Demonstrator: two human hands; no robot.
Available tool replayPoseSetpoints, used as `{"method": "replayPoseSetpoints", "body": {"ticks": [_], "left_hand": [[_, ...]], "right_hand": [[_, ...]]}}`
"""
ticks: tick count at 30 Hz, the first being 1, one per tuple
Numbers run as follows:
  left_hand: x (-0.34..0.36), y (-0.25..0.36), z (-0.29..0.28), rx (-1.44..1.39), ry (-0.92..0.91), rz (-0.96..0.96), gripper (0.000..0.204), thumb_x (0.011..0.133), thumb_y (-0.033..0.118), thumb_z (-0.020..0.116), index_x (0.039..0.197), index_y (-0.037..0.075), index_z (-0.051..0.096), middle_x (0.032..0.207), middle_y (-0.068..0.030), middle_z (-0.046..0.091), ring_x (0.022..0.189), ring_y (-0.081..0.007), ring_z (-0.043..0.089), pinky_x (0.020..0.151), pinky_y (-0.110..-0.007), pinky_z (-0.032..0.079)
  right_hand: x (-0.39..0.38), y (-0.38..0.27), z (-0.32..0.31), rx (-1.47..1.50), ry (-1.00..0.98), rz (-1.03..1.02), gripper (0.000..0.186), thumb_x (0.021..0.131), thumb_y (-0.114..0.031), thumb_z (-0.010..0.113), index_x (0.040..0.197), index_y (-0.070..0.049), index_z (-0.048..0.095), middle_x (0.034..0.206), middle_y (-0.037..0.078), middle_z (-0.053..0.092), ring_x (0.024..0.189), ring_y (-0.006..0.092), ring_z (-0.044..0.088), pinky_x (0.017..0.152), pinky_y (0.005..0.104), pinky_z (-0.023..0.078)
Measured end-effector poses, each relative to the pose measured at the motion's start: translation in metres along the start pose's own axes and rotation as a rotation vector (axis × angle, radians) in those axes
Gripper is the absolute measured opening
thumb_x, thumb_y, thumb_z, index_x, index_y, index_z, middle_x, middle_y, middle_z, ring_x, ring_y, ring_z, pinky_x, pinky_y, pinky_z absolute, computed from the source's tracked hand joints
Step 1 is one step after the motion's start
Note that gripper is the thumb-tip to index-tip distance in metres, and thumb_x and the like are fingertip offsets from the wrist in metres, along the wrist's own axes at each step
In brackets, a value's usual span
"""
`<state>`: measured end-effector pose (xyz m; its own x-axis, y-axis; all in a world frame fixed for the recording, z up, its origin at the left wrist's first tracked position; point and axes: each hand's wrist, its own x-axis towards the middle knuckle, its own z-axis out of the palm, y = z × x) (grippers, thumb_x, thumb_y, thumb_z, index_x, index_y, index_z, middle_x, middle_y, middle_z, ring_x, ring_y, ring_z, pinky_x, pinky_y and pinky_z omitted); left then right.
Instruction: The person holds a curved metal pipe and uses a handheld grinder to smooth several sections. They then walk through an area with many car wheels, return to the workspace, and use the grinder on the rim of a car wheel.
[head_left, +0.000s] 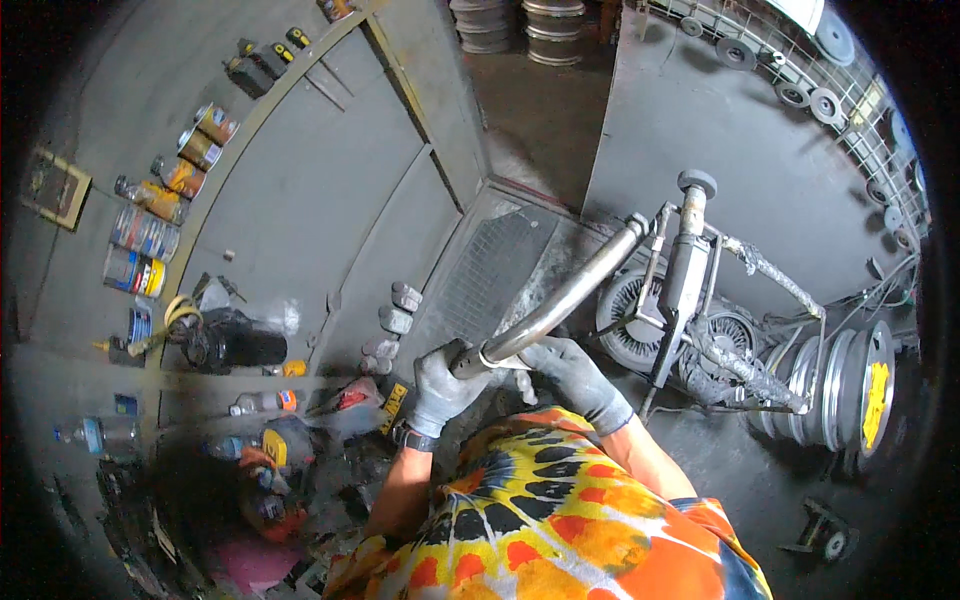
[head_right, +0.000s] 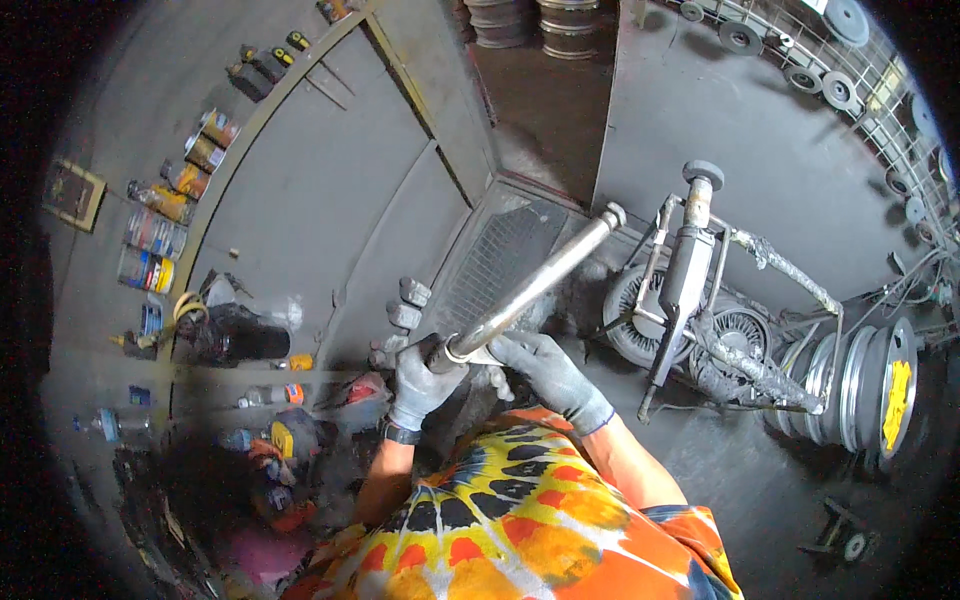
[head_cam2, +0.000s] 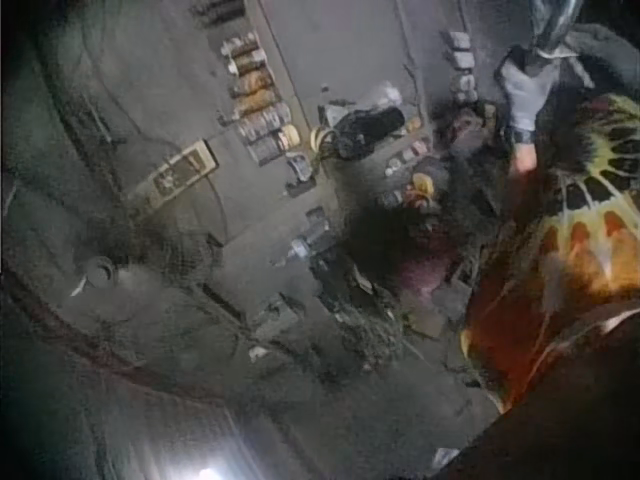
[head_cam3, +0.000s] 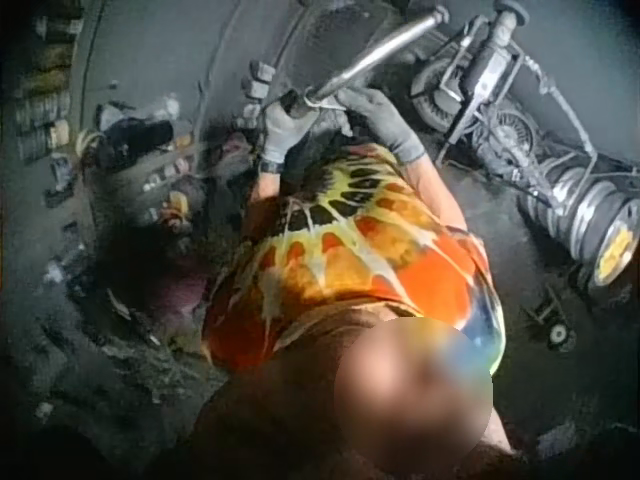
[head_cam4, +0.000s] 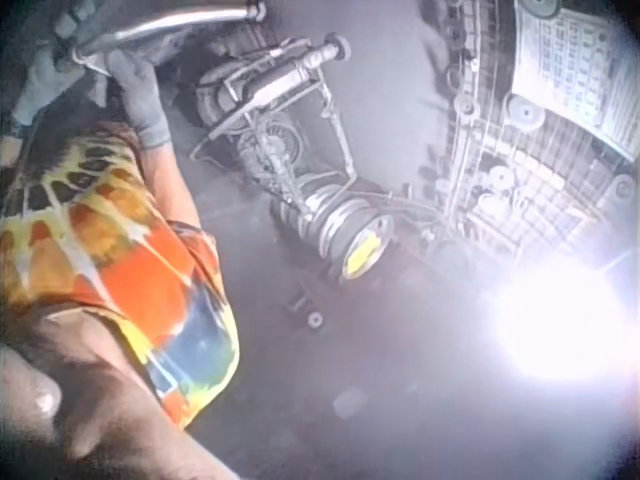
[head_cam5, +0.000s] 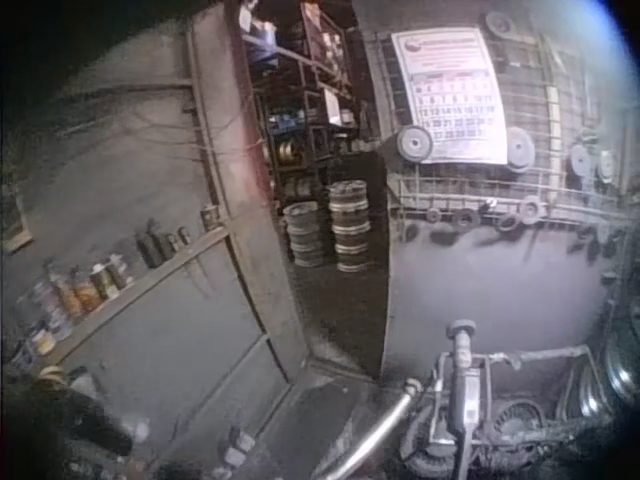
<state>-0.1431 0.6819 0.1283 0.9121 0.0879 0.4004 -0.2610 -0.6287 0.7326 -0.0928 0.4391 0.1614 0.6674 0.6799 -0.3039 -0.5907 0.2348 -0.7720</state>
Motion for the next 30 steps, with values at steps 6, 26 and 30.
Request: {"method": "replayPoseSetpoints", "body": {"ticks": [6, 26, 30], "left_hand": [[0.051, -0.018, 0.010, -0.007, -0.240, -0.154, 0.029, 0.083, 0.023, 0.090, 0.092, 0.002, 0.072, 0.080, -0.0148, 0.075, 0.072, -0.0283, 0.074, 0.065, -0.044, 0.054], [0.401, -0.143, 0.104, -0.340, 0.026, -0.711, 0.024, 0.096, 0.018, 0.083, 0.104, 0.000, 0.070, 0.071, -0.0046, 0.066, 0.049, -0.0159, 0.065, 0.039, -0.036, 0.058], [0.477, -0.152, 0.133, -0.421, 0.083, -0.708, 0.021, 0.099, 0.014, 0.081, 0.111, 0.000, 0.071, 0.081, -0.0006, 0.067, 0.061, -0.0104, 0.064, 0.053, -0.031, 0.061]], "right_hand": [[0.024, -0.003, -0.024, 0.016, 0.115, -0.084, 0.040, 0.115, -0.038, 0.062, 0.126, -0.001, 0.075, 0.093, 0.001, 0.069, 0.080, 0.0102, 0.062, 0.073, 0.0289, 0.054], [0.247, -0.141, -0.254, -0.519, 0.540, -0.137, 0.018, 0.107, -0.001, 0.058, 0.116, 0.000, 0.074, 0.101, 0.007, 0.077, 0.093, 0.0153, 0.068, 0.084, 0.0320, 0.056], [0.292, -0.183, -0.270, -0.477, 0.508, -0.106, 0.019, 0.106, -0.001, 0.059, 0.116, 0.000, 0.074, 0.095, 0.005, 0.075, 0.088, 0.0171, 0.066, 0.082, 0.0363, 0.055]]}}
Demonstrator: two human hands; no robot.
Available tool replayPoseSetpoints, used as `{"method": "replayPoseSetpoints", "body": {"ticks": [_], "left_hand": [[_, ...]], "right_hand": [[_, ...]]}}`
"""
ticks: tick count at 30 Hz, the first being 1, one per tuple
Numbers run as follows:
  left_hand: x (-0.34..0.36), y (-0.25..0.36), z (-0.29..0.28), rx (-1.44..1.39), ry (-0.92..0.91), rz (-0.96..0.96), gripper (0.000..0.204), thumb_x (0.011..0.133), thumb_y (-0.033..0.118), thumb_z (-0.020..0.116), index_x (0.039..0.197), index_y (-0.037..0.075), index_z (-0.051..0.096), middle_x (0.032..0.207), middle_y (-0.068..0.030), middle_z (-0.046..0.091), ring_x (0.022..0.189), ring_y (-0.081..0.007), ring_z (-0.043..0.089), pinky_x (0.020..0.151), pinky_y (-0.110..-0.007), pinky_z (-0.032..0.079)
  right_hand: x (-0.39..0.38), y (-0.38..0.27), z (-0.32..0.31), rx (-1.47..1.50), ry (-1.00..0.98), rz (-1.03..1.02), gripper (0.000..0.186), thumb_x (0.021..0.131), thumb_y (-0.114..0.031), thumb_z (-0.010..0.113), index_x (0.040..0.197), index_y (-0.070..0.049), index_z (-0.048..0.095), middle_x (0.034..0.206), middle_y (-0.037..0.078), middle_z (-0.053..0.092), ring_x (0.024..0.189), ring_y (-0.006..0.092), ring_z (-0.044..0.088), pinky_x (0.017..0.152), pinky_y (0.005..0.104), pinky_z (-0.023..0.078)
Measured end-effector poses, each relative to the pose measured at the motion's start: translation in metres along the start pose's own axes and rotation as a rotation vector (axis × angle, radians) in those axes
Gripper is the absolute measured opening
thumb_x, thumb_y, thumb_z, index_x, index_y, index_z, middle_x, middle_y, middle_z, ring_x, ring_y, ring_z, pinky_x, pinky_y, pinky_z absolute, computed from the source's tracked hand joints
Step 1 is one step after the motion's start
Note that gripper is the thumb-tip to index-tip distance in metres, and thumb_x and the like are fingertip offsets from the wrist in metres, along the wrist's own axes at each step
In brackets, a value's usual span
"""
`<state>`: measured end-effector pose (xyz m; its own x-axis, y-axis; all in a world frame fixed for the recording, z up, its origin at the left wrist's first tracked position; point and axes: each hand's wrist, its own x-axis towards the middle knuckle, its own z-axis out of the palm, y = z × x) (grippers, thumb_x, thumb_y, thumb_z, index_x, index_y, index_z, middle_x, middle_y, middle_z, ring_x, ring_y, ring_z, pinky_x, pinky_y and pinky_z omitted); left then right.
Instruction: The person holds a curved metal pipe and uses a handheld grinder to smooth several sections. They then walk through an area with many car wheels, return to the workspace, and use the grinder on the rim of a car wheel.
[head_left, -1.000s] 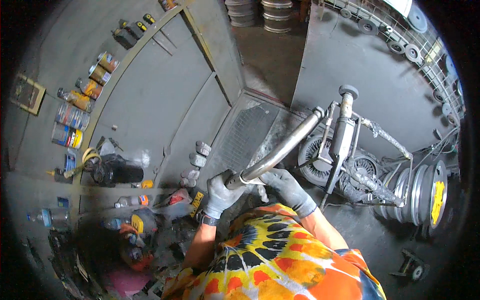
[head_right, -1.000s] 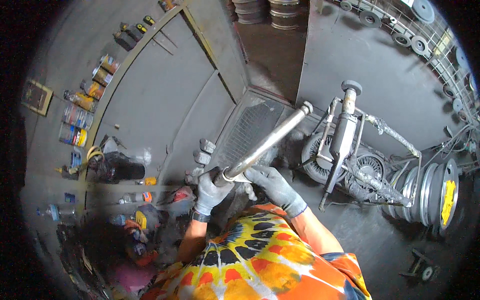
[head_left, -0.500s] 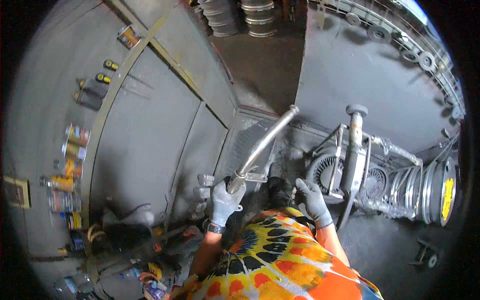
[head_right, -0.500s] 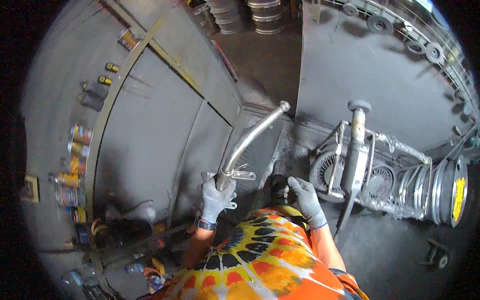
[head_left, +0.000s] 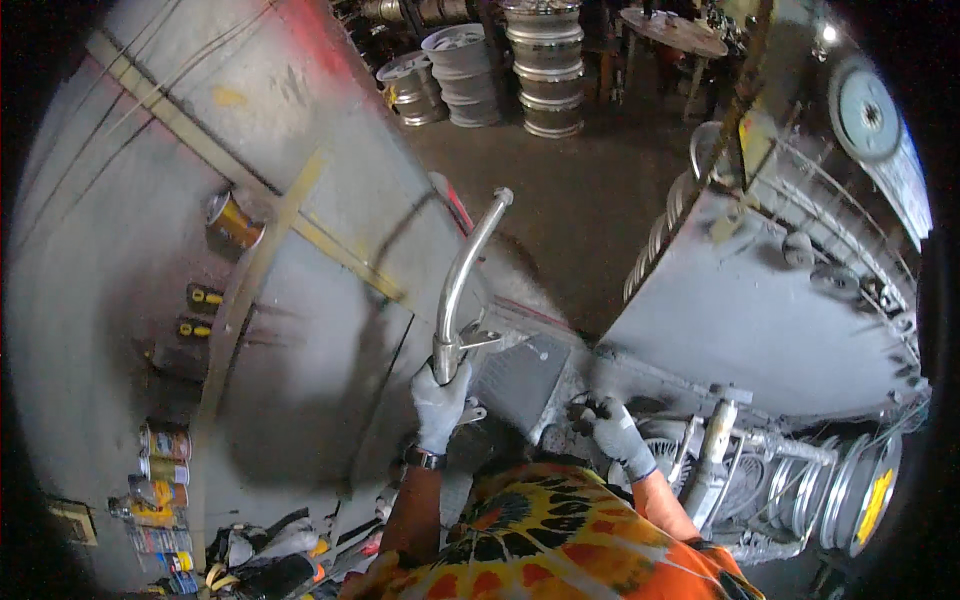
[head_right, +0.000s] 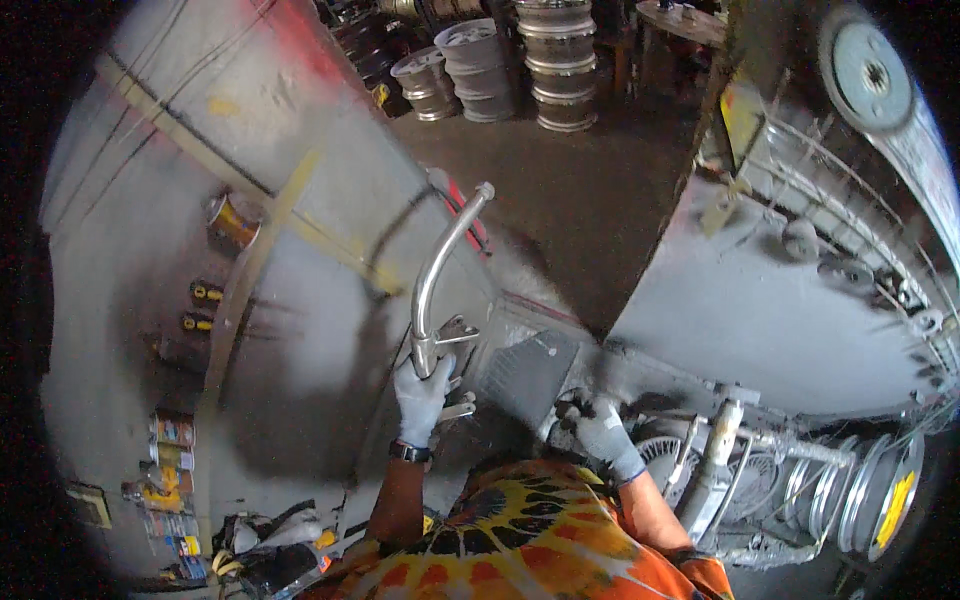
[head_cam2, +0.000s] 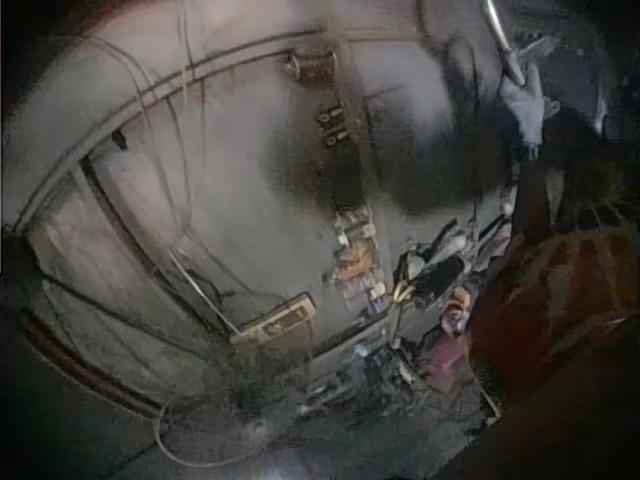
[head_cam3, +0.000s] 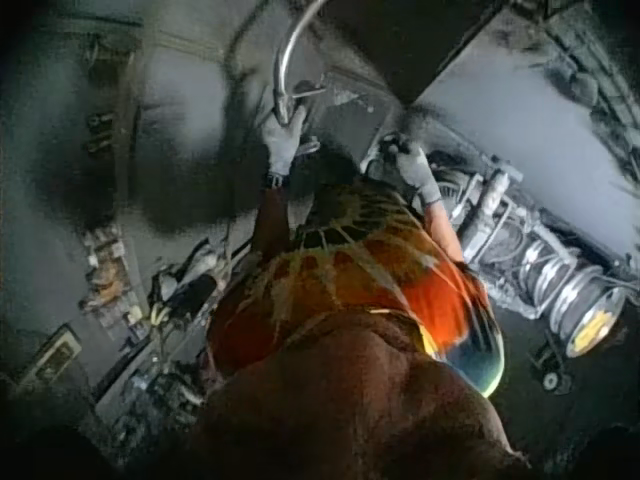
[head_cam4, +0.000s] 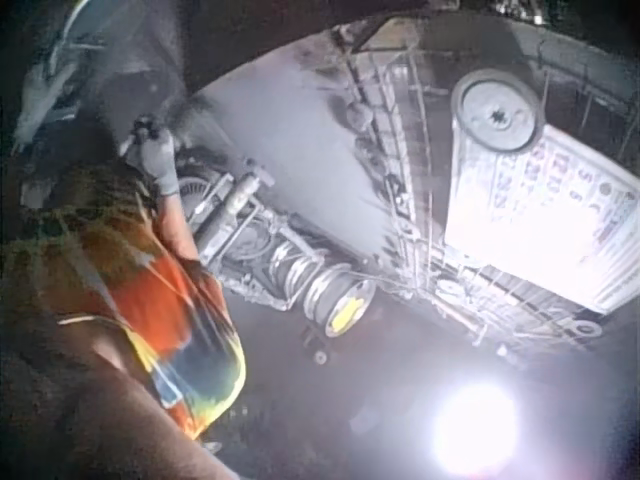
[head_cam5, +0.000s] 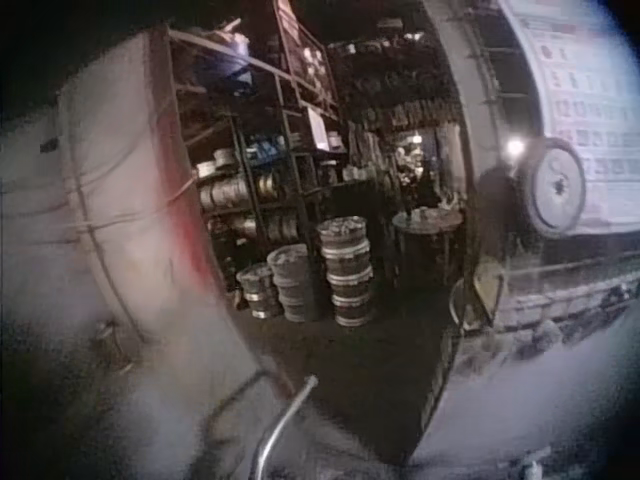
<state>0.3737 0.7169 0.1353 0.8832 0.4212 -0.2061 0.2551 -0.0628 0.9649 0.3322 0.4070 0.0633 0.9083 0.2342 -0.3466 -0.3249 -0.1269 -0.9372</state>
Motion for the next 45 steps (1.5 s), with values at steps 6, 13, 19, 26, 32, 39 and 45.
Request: {"method": "replayPoseSetpoints", "body": {"ticks": [6, 13, 19, 26, 32, 39, 45], "left_hand": [[0.108, 0.021, 0.074, -0.013, -0.027, 0.185, 0.016, 0.100, 0.013, 0.081, 0.096, 0.009, 0.066, 0.073, 0.0070, 0.057, 0.057, -0.0037, 0.050, 0.048, -0.027, 0.037], [0.237, 0.063, 0.169, -0.088, -0.147, 0.198, 0.029, 0.097, 0.025, 0.086, 0.097, 0.000, 0.071, 0.078, 0.0012, 0.062, 0.072, -0.0104, 0.052, 0.067, -0.036, 0.048], [0.315, 0.101, 0.241, -0.041, -0.299, 0.163, 0.045, 0.101, 0.040, 0.080, 0.101, -0.003, 0.068, 0.090, -0.0148, 0.070, 0.080, -0.0270, 0.062, 0.074, -0.046, 0.050], [0.365, 0.131, 0.292, -0.034, -0.428, 0.346, 0.048, 0.105, 0.042, 0.073, 0.118, -0.003, 0.062, 0.102, -0.0245, 0.070, 0.093, -0.0404, 0.068, 0.082, -0.052, 0.051], [0.415, 0.144, 0.323, -0.133, -0.518, 0.076, 0.047, 0.104, 0.041, 0.074, 0.122, 0.001, 0.058, 0.107, -0.0161, 0.067, 0.098, -0.0285, 0.065, 0.086, -0.044, 0.051], [0.534, 0.163, 0.360, -0.043, -0.522, 0.242, 0.049, 0.103, 0.036, 0.076, 0.131, -0.002, 0.064, 0.117, -0.0140, 0.073, 0.111, -0.0227, 0.069, 0.100, -0.040, 0.055], [0.613, 0.160, 0.357, 0.324, -0.221, 0.466, 0.041, 0.104, 0.029, 0.073, 0.130, -0.002, 0.071, 0.126, -0.0163, 0.076, 0.112, -0.0263, 0.074, 0.100, -0.039, 0.058]], "right_hand": [[0.082, -0.017, 0.012, -0.203, -0.042, -0.105, 0.022, 0.104, -0.007, 0.066, 0.124, -0.002, 0.074, 0.107, 0.016, 0.079, 0.099, 0.0255, 0.075, 0.091, 0.0394, 0.058], [0.210, -0.092, 0.043, -0.543, 0.245, -0.235, 0.083, 0.084, -0.026, 0.084, 0.156, -0.004, 0.047, 0.147, 0.030, 0.055, 0.133, 0.0488, 0.057, 0.109, 0.0538, 0.050], [0.286, -0.149, 0.046, -0.876, 0.600, -0.292, 0.097, 0.082, -0.036, 0.086, 0.163, -0.006, 0.041, 0.158, 0.025, 0.049, 0.145, 0.0482, 0.047, 0.118, 0.0603, 0.039], [0.399, -0.167, 0.008, -0.739, 0.710, -0.206, 0.083, 0.087, -0.046, 0.082, 0.154, -0.007, 0.053, 0.151, 0.022, 0.059, 0.141, 0.0389, 0.055, 0.115, 0.0582, 0.043], [0.501, -0.151, -0.051, -0.315, 0.500, -0.377, 0.064, 0.091, -0.035, 0.084, 0.143, -0.002, 0.063, 0.131, 0.016, 0.074, 0.112, 0.0294, 0.074, 0.094, 0.0425, 0.058], [0.616, -0.197, -0.108, 0.207, 0.275, -0.242, 0.048, 0.095, -0.021, 0.084, 0.136, 0.000, 0.070, 0.117, 0.005, 0.078, 0.105, 0.0141, 0.072, 0.087, 0.0345, 0.058], [0.719, -0.257, -0.187, 0.290, 0.085, 0.017, 0.031, 0.097, -0.019, 0.081, 0.123, -0.002, 0.074, 0.100, 0.004, 0.078, 0.084, 0.0143, 0.074, 0.073, 0.0328, 0.059]]}}
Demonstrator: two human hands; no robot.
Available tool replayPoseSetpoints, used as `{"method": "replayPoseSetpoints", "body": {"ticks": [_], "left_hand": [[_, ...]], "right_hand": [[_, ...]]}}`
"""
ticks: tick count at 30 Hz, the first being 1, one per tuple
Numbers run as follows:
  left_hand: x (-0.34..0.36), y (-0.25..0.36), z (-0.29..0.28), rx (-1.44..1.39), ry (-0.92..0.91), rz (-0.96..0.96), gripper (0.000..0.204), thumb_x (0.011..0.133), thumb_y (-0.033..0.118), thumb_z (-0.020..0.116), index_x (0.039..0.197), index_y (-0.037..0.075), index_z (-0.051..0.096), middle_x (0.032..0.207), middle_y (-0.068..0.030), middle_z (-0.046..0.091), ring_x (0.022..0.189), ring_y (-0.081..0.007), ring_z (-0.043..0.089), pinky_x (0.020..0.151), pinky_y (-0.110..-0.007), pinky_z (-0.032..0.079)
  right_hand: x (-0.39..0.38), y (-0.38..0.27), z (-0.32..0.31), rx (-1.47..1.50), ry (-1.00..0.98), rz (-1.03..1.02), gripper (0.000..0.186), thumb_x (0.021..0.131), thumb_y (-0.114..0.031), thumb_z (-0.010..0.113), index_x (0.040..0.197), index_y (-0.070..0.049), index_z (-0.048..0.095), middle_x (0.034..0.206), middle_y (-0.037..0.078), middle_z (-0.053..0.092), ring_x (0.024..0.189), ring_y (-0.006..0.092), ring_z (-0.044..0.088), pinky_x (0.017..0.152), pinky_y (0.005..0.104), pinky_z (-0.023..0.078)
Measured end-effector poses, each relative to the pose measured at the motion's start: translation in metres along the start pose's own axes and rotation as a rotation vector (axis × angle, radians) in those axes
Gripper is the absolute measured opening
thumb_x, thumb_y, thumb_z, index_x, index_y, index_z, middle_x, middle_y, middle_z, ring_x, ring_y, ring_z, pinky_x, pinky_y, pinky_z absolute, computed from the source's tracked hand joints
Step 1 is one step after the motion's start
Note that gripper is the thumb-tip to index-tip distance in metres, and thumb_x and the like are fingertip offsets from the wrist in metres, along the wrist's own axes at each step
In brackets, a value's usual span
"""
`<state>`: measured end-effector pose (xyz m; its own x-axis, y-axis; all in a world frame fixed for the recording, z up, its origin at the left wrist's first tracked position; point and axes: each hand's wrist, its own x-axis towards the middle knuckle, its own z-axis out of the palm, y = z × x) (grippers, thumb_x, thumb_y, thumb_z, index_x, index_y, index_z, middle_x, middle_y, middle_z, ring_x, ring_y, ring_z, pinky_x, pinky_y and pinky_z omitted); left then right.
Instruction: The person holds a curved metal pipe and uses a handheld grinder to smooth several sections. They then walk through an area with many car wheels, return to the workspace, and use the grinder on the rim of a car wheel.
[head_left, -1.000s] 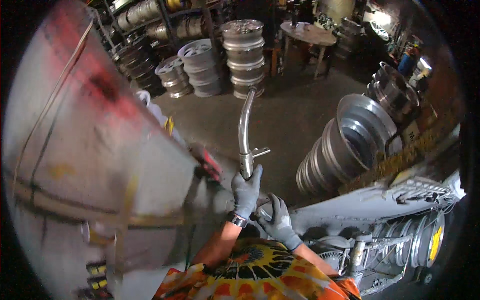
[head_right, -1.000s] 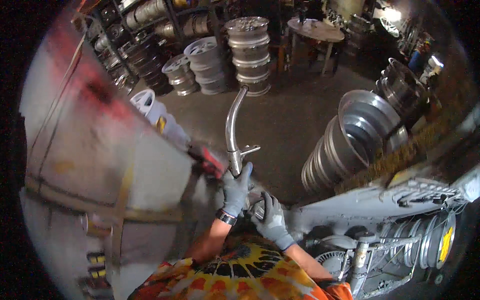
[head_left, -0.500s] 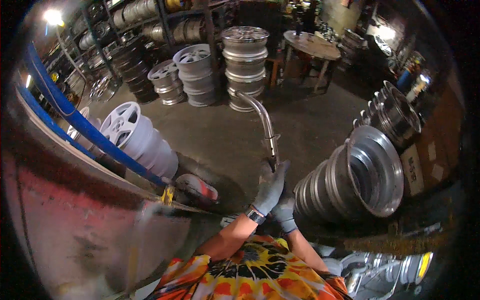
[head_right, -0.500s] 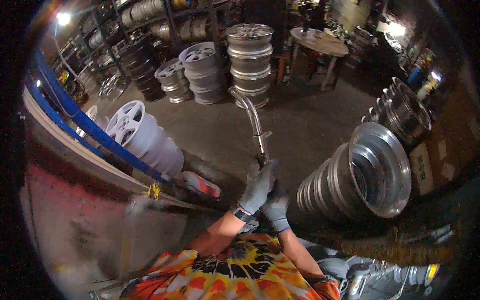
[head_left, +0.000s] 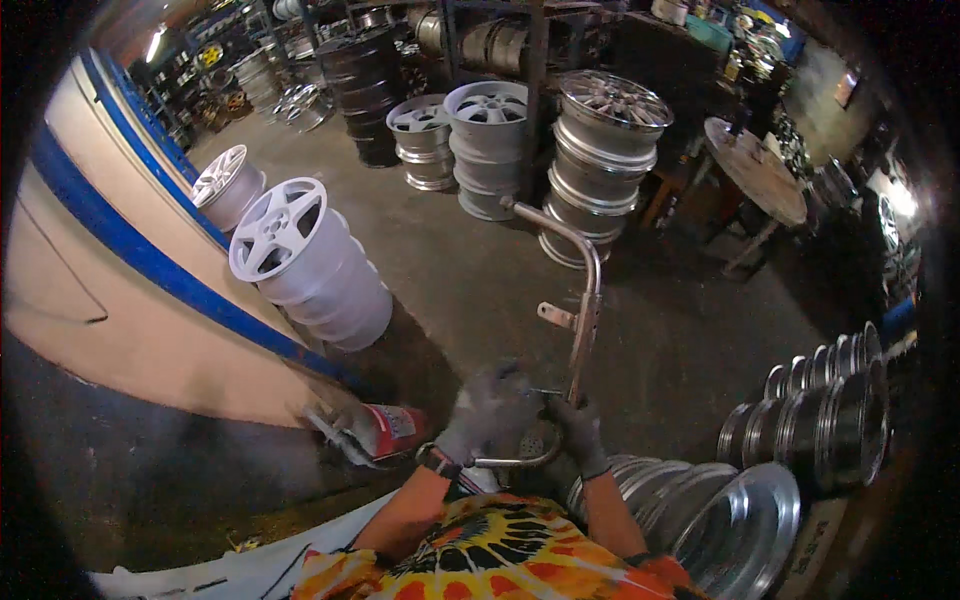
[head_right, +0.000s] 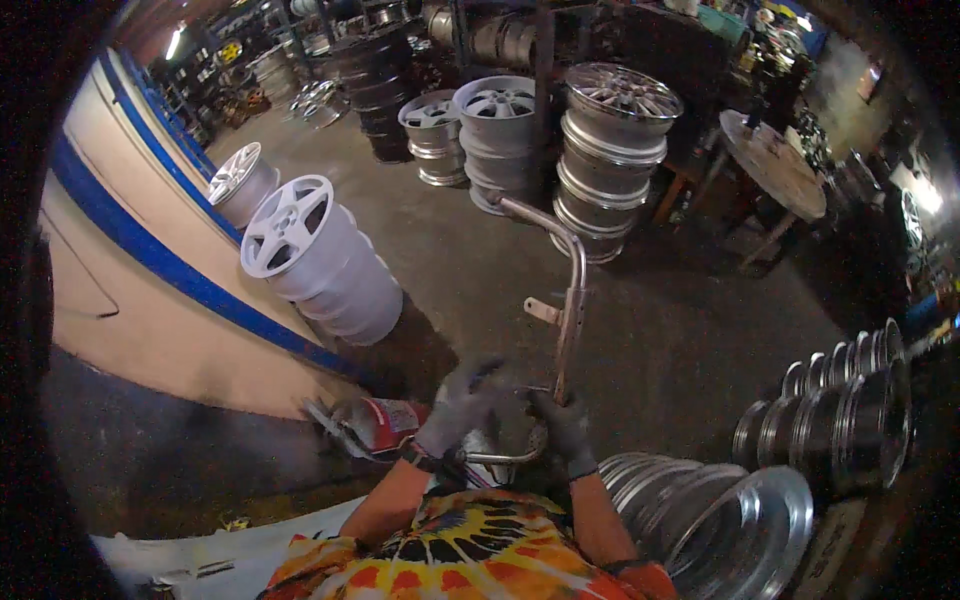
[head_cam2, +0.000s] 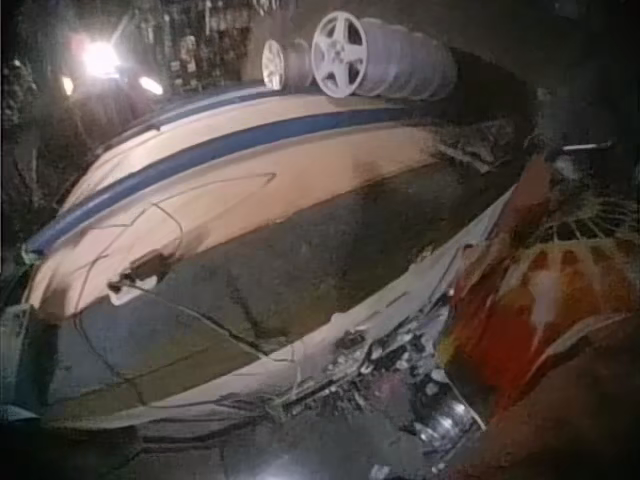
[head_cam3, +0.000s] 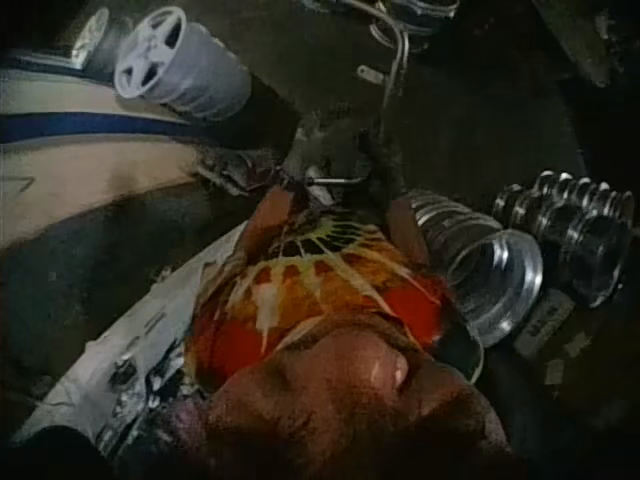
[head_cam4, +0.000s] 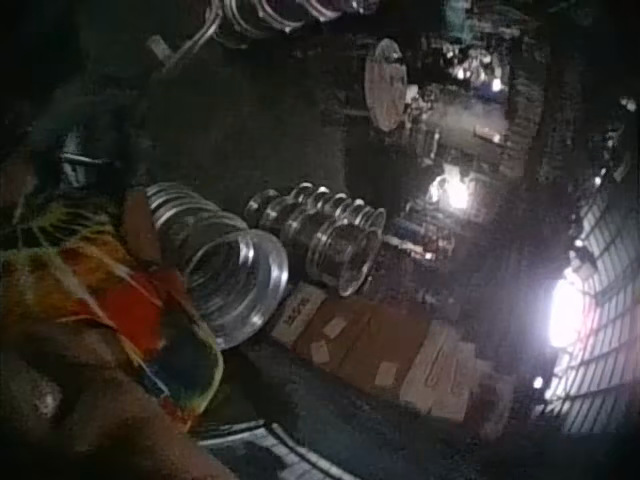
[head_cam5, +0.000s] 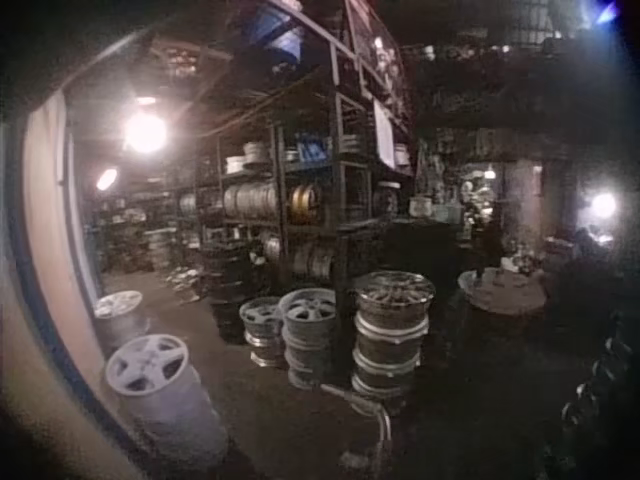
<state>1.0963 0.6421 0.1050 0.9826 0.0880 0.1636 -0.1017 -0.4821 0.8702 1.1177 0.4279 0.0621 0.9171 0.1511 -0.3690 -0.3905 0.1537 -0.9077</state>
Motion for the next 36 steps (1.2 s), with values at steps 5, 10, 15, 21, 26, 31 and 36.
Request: {"method": "replayPoseSetpoints", "body": {"ticks": [5, 10, 15, 21, 26, 31, 36], "left_hand": [[-0.020, -0.051, -0.036, 0.056, 0.252, -0.325, 0.033, 0.104, 0.024, 0.071, 0.127, 0.000, 0.073, 0.119, -0.0219, 0.076, 0.110, -0.0361, 0.075, 0.098, -0.043, 0.058], [-0.055, -0.139, -0.046, 0.177, 0.300, -0.525, 0.046, 0.104, 0.034, 0.072, 0.133, -0.001, 0.068, 0.135, -0.0227, 0.070, 0.116, -0.0392, 0.071, 0.100, -0.047, 0.057], [-0.047, -0.198, -0.037, 0.835, 0.213, -0.507, 0.045, 0.101, 0.038, 0.073, 0.123, -0.001, 0.073, 0.124, -0.0246, 0.076, 0.111, -0.0399, 0.074, 0.099, -0.048, 0.058], [0.045, -0.271, -0.043, 0.011, 0.370, -1.082, 0.047, 0.095, 0.043, 0.075, 0.111, -0.001, 0.078, 0.110, -0.0239, 0.080, 0.105, -0.0412, 0.077, 0.095, -0.050, 0.058], [0.119, -0.347, -0.076, -0.044, 0.439, -1.141, 0.041, 0.095, 0.041, 0.072, 0.099, 0.000, 0.080, 0.101, -0.0216, 0.081, 0.094, -0.0363, 0.078, 0.082, -0.048, 0.058], [0.153, -0.410, -0.118, -0.071, 0.494, -0.933, 0.036, 0.098, 0.038, 0.070, 0.103, 0.003, 0.080, 0.098, -0.0139, 0.079, 0.086, -0.0260, 0.075, 0.068, -0.042, 0.057], [0.164, -0.454, -0.125, 0.037, 0.638, -0.934, 0.033, 0.103, 0.034, 0.066, 0.111, 0.004, 0.077, 0.101, -0.0137, 0.078, 0.086, -0.0295, 0.074, 0.074, -0.045, 0.059]], "right_hand": [[0.077, -0.036, -0.019, 0.049, -0.104, -0.055, 0.022, 0.096, -0.016, 0.082, 0.112, -0.002, 0.074, 0.089, 0.006, 0.075, 0.076, 0.0163, 0.073, 0.073, 0.0351, 0.062], [0.147, -0.072, -0.012, 0.025, -0.156, -0.061, 0.022, 0.093, -0.012, 0.084, 0.107, 0.001, 0.072, 0.089, 0.009, 0.075, 0.074, 0.0166, 0.073, 0.070, 0.0347, 0.062], [0.228, -0.121, 0.025, -0.063, -0.261, -0.075, 0.022, 0.093, -0.011, 0.082, 0.109, -0.001, 0.071, 0.090, 0.009, 0.076, 0.076, 0.0194, 0.075, 0.070, 0.0354, 0.061], [0.349, -0.164, 0.113, -0.034, -0.354, -0.102, 0.026, 0.091, -0.012, 0.082, 0.111, -0.001, 0.069, 0.092, 0.010, 0.075, 0.076, 0.0207, 0.075, 0.072, 0.0381, 0.062], [0.451, -0.210, 0.216, 0.096, -0.503, -0.112, 0.022, 0.095, -0.013, 0.080, 0.110, -0.002, 0.069, 0.093, 0.011, 0.076, 0.075, 0.0192, 0.075, 0.070, 0.0359, 0.062], [0.531, -0.244, 0.305, 0.185, -0.494, 0.007, 0.021, 0.094, -0.013, 0.079, 0.109, -0.003, 0.069, 0.088, 0.009, 0.074, 0.075, 0.0183, 0.073, 0.071, 0.0360, 0.064], [0.623, -0.263, 0.398, 0.249, -0.669, 0.149, 0.026, 0.101, -0.019, 0.072, 0.115, 0.003, 0.072, 0.080, 0.007, 0.072, 0.070, 0.0179, 0.070, 0.077, 0.0392, 0.065]]}}
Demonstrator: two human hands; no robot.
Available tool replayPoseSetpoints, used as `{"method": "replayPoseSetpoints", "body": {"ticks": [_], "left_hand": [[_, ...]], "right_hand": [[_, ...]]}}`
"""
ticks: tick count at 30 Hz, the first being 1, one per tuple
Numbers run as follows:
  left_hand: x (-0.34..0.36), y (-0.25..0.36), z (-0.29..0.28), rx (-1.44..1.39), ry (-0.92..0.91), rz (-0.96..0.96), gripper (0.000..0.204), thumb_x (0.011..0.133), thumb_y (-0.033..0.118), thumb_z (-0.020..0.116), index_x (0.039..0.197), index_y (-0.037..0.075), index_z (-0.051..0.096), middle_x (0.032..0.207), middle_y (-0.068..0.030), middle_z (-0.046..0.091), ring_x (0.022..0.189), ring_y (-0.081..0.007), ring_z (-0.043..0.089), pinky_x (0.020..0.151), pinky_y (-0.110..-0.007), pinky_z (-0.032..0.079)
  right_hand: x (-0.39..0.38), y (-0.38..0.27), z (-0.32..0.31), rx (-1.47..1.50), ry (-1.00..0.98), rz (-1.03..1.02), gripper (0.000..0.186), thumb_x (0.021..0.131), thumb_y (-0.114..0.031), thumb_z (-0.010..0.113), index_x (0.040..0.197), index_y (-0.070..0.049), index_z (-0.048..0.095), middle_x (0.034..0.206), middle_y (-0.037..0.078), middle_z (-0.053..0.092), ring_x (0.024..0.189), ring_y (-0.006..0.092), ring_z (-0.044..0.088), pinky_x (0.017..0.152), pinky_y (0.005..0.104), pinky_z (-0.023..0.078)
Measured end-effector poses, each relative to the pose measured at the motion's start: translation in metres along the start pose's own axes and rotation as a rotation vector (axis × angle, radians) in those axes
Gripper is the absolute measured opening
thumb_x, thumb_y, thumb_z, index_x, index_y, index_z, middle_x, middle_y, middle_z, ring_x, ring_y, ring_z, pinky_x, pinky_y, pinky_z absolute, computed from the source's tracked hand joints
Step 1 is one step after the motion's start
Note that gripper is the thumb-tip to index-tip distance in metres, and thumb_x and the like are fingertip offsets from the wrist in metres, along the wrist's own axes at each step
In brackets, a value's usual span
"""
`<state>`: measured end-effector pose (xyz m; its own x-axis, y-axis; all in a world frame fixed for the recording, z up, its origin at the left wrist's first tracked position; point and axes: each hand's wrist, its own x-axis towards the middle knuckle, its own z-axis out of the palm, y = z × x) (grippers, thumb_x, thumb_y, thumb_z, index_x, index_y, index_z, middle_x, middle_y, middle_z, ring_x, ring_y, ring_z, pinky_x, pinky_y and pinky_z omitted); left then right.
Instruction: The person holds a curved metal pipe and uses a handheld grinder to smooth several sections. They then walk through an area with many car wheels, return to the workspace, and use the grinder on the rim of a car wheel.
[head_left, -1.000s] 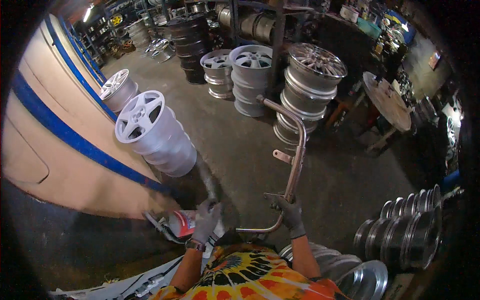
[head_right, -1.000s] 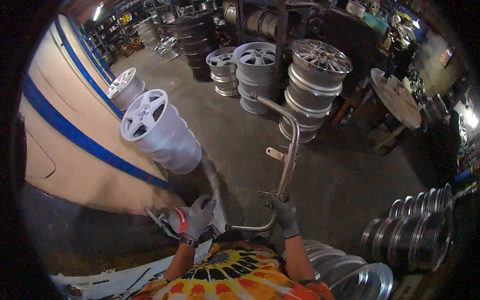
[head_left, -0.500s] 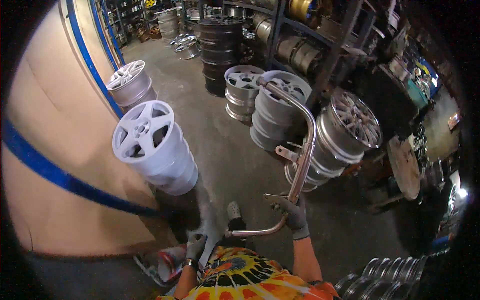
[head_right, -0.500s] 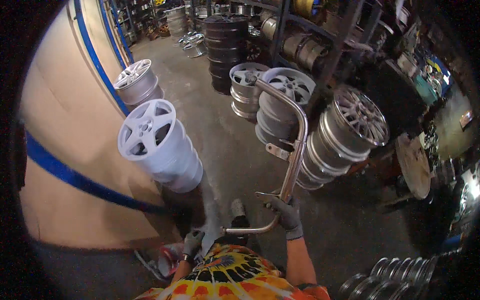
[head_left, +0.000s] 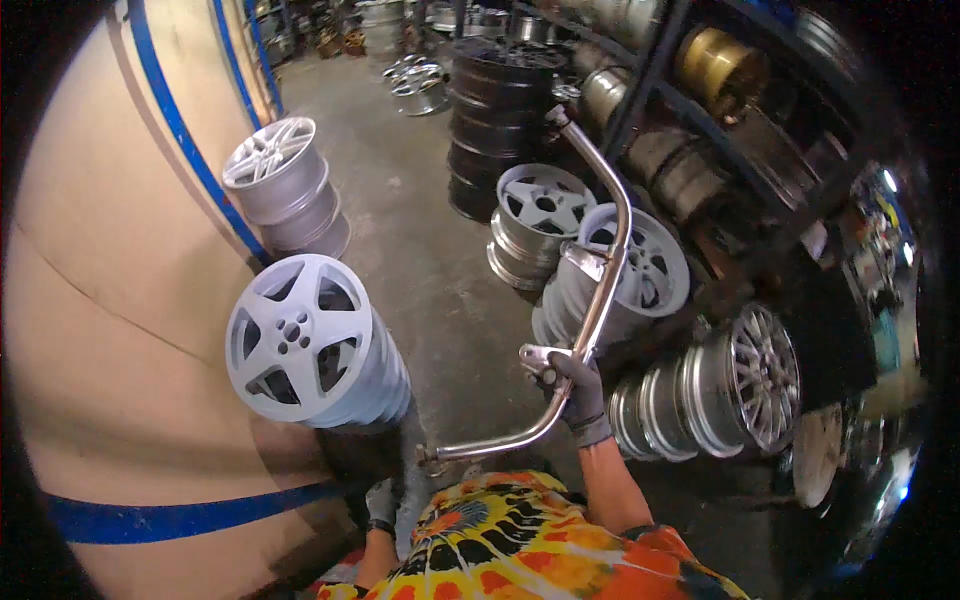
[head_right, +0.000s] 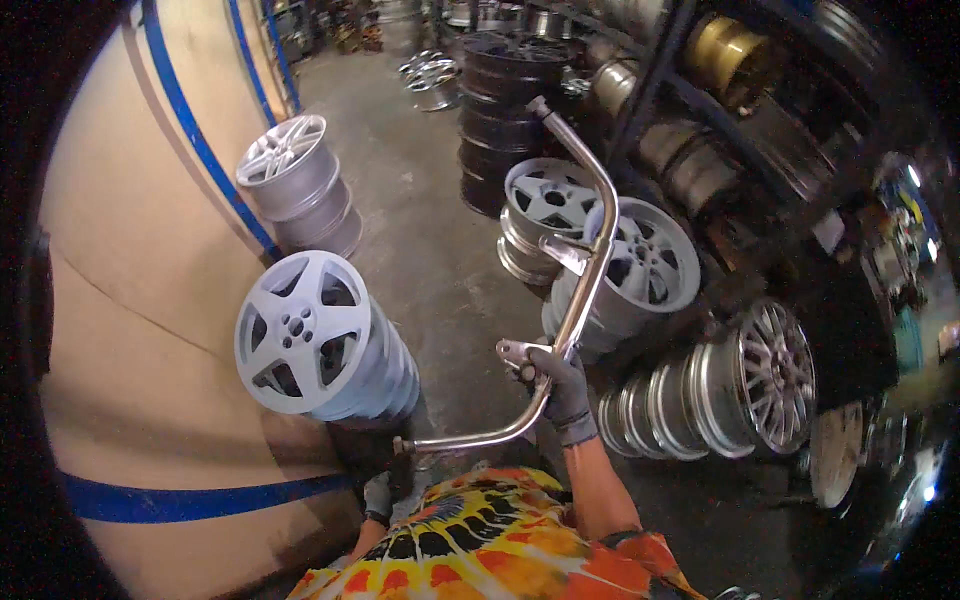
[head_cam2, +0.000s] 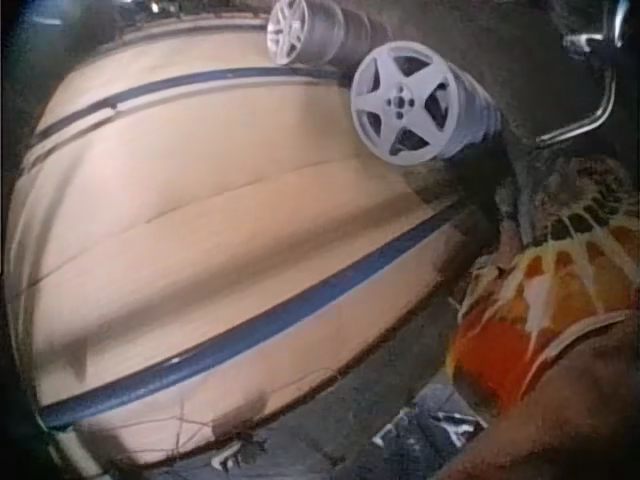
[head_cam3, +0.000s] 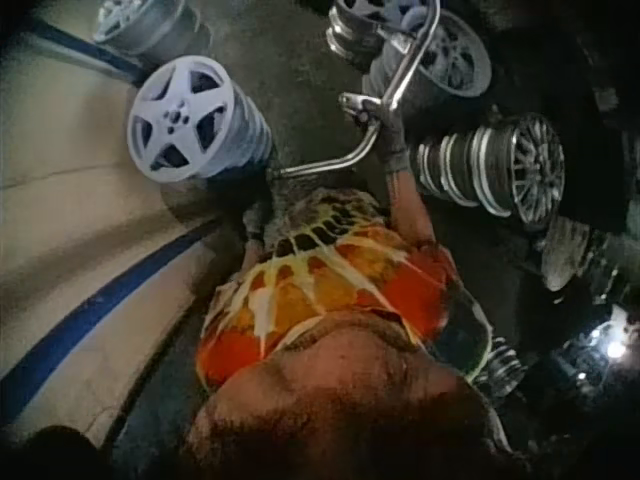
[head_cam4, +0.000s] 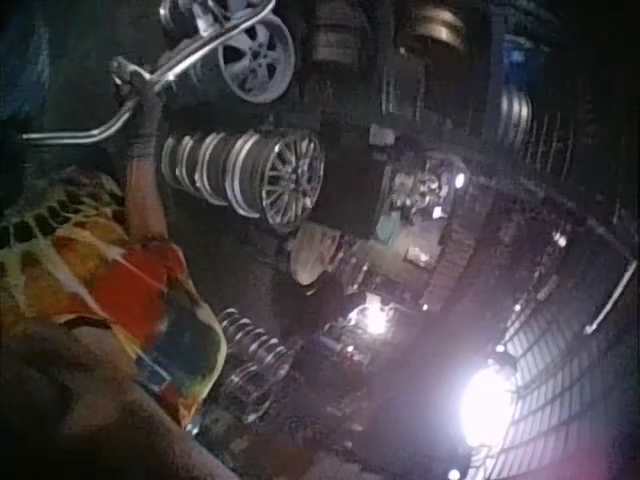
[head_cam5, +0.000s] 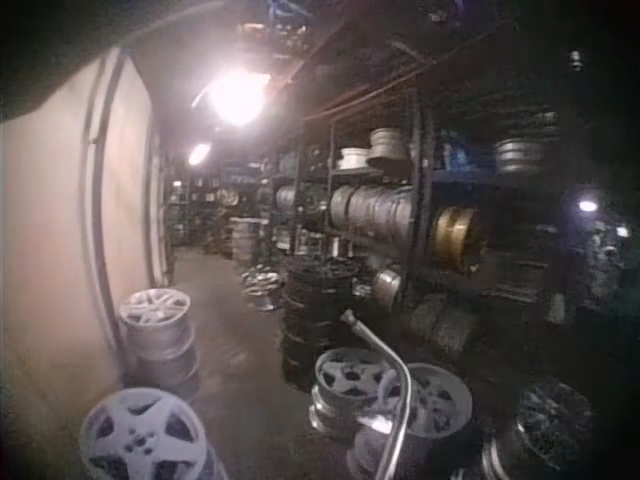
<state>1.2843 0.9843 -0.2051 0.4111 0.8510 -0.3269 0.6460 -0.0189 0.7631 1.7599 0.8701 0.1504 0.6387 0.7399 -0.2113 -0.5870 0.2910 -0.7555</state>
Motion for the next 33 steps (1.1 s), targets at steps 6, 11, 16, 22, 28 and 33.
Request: {"method": "replayPoseSetpoints", "body": {"ticks": [6, 11, 16, 22, 28, 33], "left_hand": [[0.008, 0.009, 0.049, 0.574, -0.084, -0.311, 0.043, 0.108, 0.041, 0.059, 0.129, 0.006, 0.073, 0.111, -0.0186, 0.078, 0.100, -0.0348, 0.073, 0.092, -0.047, 0.058], [0.054, 0.069, 0.096, -0.113, 0.082, -0.836, 0.049, 0.114, 0.041, 0.049, 0.142, 0.005, 0.068, 0.125, -0.0203, 0.076, 0.108, -0.0354, 0.071, 0.097, -0.045, 0.055], [0.168, 0.149, 0.127, 0.032, 0.127, -0.473, 0.051, 0.113, 0.045, 0.051, 0.137, 0.005, 0.070, 0.126, -0.0243, 0.075, 0.111, -0.0410, 0.072, 0.098, -0.049, 0.055], [0.325, 0.197, 0.122, 0.244, -0.055, -0.224, 0.045, 0.111, 0.042, 0.054, 0.122, 0.005, 0.075, 0.115, -0.0288, 0.076, 0.110, -0.0462, 0.073, 0.094, -0.054, 0.056], [0.505, 0.234, 0.091, -0.369, 0.023, -0.304, 0.031, 0.107, 0.025, 0.062, 0.123, 0.002, 0.074, 0.114, -0.0196, 0.079, 0.104, -0.0319, 0.075, 0.093, -0.045, 0.057], [0.632, 0.286, 0.024, 0.155, 0.101, -0.199, 0.036, 0.107, 0.036, 0.062, 0.116, 0.005, 0.077, 0.106, -0.0242, 0.077, 0.092, -0.0427, 0.074, 0.081, -0.048, 0.057]], "right_hand": [[0.169, -0.008, 0.018, 0.108, -0.139, 0.170, 0.037, 0.104, -0.019, 0.069, 0.128, 0.009, 0.069, 0.082, 0.005, 0.072, 0.076, 0.0164, 0.070, 0.083, 0.0388, 0.063], [0.311, -0.015, 0.043, 0.086, -0.220, 0.276, 0.021, 0.098, -0.013, 0.074, 0.115, -0.001, 0.070, 0.077, 0.003, 0.065, 0.074, 0.0171, 0.070, 0.087, 0.0438, 0.068], [0.437, -0.031, 0.079, -0.055, -0.261, 0.459, 0.021, 0.098, -0.011, 0.072, 0.114, 0.001, 0.071, 0.078, 0.002, 0.067, 0.074, 0.0149, 0.070, 0.084, 0.0429, 0.069], [0.563, -0.021, 0.128, -0.177, -0.331, 0.516, 0.023, 0.097, -0.011, 0.073, 0.117, 0.000, 0.071, 0.081, 0.003, 0.070, 0.074, 0.0139, 0.073, 0.082, 0.0407, 0.070], [0.694, 0.023, 0.184, -0.200, -0.259, 0.532, 0.019, 0.099, -0.012, 0.073, 0.114, -0.001, 0.072, 0.080, 0.002, 0.070, 0.072, 0.0128, 0.072, 0.081, 0.0369, 0.068], [0.819, 0.019, 0.248, -0.216, -0.234, 0.490, 0.017, 0.100, -0.009, 0.069, 0.113, 0.003, 0.072, 0.078, 0.001, 0.068, 0.069, 0.0115, 0.068, 0.079, 0.0354, 0.067]]}}
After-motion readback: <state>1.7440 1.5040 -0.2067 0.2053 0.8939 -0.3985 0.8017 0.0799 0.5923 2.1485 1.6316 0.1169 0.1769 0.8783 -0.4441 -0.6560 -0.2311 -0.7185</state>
